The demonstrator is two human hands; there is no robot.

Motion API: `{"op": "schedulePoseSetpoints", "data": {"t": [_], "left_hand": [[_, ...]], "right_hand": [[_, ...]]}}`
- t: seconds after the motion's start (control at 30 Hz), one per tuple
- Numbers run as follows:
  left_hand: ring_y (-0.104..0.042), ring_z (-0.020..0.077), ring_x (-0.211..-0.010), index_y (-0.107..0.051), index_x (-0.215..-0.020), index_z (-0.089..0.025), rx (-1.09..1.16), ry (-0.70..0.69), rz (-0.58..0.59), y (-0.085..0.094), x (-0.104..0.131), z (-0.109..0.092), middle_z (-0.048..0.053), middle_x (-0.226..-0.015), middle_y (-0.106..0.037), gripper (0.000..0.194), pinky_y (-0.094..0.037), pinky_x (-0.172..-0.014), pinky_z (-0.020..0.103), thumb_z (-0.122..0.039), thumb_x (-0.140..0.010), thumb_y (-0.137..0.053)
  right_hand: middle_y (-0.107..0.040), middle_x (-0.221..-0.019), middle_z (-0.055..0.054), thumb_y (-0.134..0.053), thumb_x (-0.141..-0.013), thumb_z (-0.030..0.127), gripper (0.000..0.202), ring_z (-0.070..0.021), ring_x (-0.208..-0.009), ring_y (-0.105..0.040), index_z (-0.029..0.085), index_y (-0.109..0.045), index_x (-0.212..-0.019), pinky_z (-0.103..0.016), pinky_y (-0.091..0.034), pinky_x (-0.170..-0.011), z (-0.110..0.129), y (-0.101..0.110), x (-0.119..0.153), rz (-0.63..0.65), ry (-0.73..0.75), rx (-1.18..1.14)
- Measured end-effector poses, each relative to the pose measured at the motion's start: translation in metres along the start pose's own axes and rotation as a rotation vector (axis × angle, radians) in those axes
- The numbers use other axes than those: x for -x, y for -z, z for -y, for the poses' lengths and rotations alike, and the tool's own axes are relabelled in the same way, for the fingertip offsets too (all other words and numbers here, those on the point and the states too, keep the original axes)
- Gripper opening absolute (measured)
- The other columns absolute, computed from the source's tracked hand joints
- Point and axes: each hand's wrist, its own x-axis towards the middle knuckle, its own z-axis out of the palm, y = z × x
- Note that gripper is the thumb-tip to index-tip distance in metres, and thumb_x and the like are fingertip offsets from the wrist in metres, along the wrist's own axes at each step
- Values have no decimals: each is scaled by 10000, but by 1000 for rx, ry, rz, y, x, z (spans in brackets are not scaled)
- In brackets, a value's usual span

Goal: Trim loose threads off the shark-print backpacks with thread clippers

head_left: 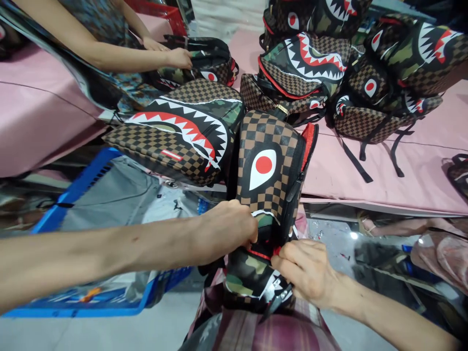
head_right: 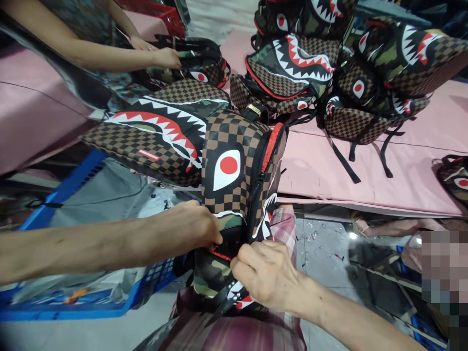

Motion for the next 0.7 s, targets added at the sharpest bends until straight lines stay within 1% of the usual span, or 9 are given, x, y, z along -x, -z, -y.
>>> {"op": "schedulePoseSetpoints", "data": {"t": [0.07,0.1,0.13,0.17,0.27,0.4,0.53,0.7], "left_hand": [[-395,99,-361,-633,-461,-256,10,-14,311,3,-11,-2,-52,-427,-555,229,-177,-374,261,-83,-608,-660],[-416,106,-374,-658,-491,-259,7,1,414,5,-15,-4,-43,-456,-584,220,-172,-381,262,-63,-592,-660],[-437,112,-388,-672,-510,-261,4,34,459,6,-18,-6,-37,-479,-604,220,-172,-386,259,-54,-585,-661],[-453,117,-399,-677,-520,-263,6,50,478,6,-20,-7,-35,-493,-615,224,-172,-388,256,-50,-586,-658],[-473,129,-410,-665,-518,-257,-13,51,463,6,-21,-9,-29,-493,-613,229,-166,-384,260,-42,-594,-642],[-468,135,-398,-627,-513,-223,-70,-13,377,1,-15,-9,-13,-480,-585,228,-161,-386,282,-7,-580,-598],[-459,122,-393,-574,-493,-198,-30,-63,285,-5,-7,-6,-11,-469,-563,196,-191,-396,278,-56,-629,-581],[-477,111,-430,-566,-525,-191,-8,59,210,-12,2,-7,-17,-525,-588,182,-210,-416,266,-84,-672,-552]], "right_hand": [[-487,-652,-3,-330,-887,81,298,-127,-549,-372,165,-554,-708,-268,-273,-508,-1,-1,-3,9,36,-15],[-488,-657,-5,-320,-895,83,312,-128,-553,-370,165,-550,-701,-269,-269,-509,-2,-1,-4,16,44,-24],[-487,-658,-7,-309,-900,84,325,-129,-555,-365,164,-548,-695,-271,-264,-510,-3,-2,-4,20,49,-29],[-483,-657,-8,-302,-904,84,333,-131,-555,-359,164,-547,-693,-274,-260,-510,-4,-2,-3,24,51,-32],[-469,-650,-5,-306,-909,89,335,-132,-552,-343,164,-545,-688,-278,-251,-510,-7,-1,-2,28,53,-31],[-463,-640,-1,-316,-908,84,338,-131,-550,-340,166,-537,-666,-276,-249,-509,-8,-2,-2,4,65,-32],[-464,-643,0,-312,-907,82,337,-128,-550,-345,169,-529,-663,-274,-248,-508,-8,-5,-1,-12,64,-31],[-472,-648,-1,-330,-888,71,315,-129,-555,-350,171,-533,-667,-272,-250,-504,-8,-5,0,-18,47,7]]}}
